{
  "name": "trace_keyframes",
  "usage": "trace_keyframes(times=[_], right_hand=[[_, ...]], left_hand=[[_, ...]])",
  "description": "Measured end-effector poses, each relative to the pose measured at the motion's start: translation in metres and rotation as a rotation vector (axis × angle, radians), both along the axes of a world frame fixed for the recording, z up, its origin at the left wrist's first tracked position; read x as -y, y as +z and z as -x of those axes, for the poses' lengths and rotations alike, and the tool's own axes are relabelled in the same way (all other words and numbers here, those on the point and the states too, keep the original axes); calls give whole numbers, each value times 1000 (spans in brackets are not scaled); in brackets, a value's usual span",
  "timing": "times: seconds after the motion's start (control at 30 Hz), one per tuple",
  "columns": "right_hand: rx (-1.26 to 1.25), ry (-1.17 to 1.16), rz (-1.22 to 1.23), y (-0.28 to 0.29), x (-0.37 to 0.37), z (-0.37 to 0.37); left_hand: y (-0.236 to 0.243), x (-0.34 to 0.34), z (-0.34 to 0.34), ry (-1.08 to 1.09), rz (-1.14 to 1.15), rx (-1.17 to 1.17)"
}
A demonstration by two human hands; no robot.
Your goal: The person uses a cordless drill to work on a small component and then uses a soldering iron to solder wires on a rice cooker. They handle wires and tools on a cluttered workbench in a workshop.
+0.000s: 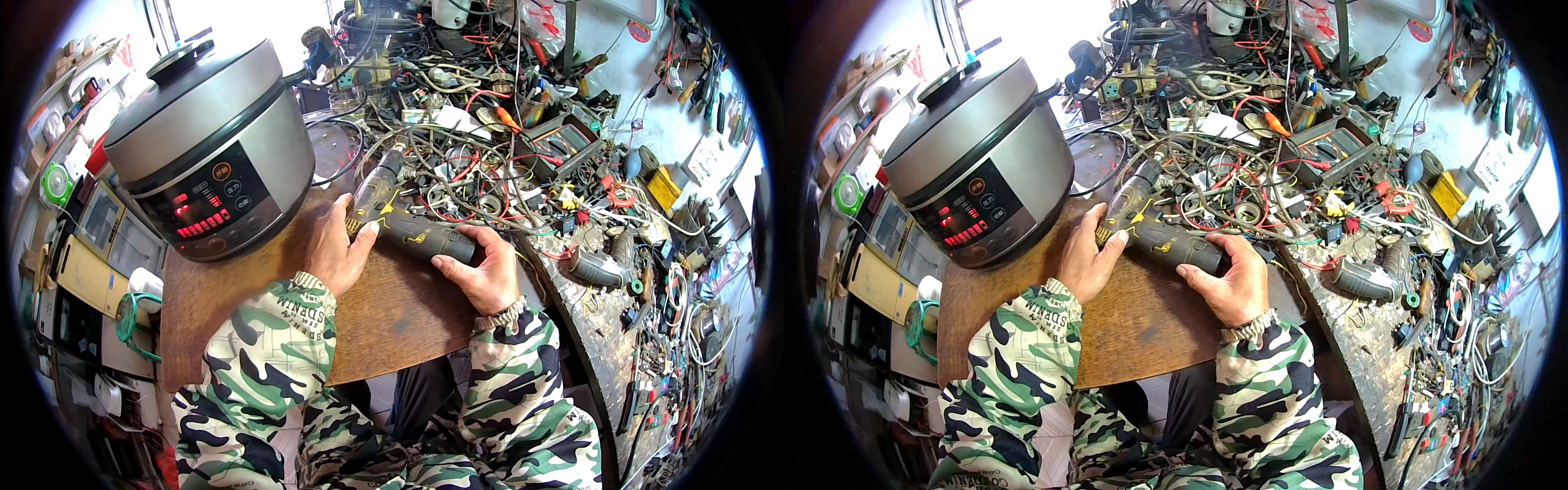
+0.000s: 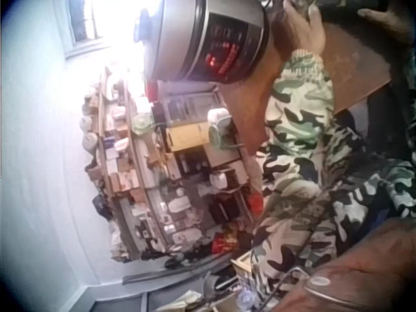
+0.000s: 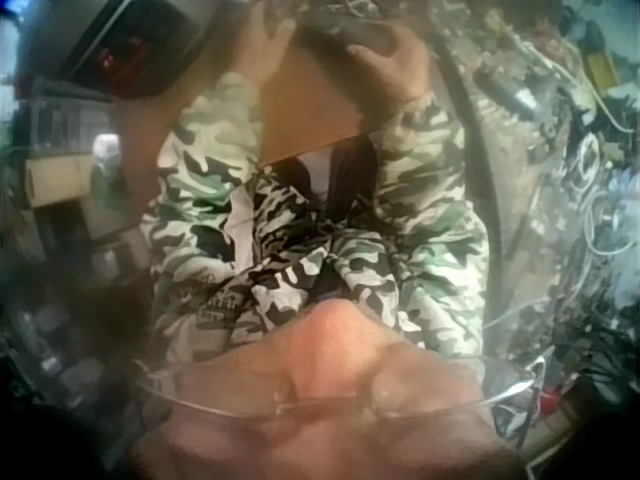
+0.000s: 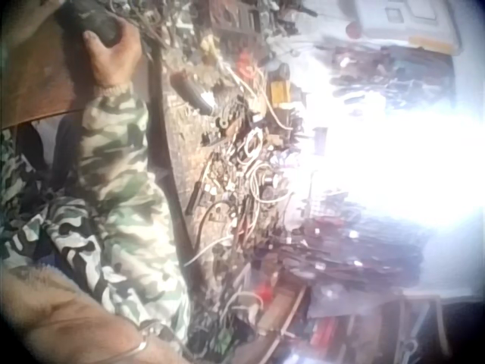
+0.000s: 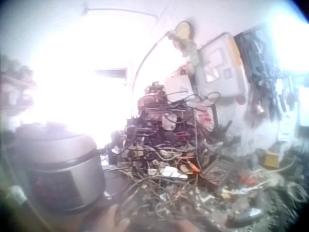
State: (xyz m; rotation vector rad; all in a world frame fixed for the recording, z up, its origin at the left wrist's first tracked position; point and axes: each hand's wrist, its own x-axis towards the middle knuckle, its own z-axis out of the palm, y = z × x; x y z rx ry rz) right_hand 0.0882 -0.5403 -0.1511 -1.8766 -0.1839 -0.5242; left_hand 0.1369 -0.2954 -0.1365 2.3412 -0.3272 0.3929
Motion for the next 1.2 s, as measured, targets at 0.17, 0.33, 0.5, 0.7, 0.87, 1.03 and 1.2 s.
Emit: trace_keyframes(times=[0.17,0.33,0.5,0.7,0.87,1.03,1.2], right_hand=[[-45,22,-44,3,-1,1],[-63,13,-43,0,2,0],[-76,20,-35,4,-1,1],[-89,22,-17,6,1,2],[-112,46,-60,9,-4,2],[-82,25,-28,7,0,2],[-72,6,4,8,-1,3]], left_hand=[[-1,0,-1,2,19,-21],[4,2,0,-13,25,-51],[1,1,0,-22,28,-25],[8,3,2,-21,21,-53],[5,-1,1,-15,9,-6],[3,4,1,-18,9,-19],[2,1,1,-16,-6,-8]])
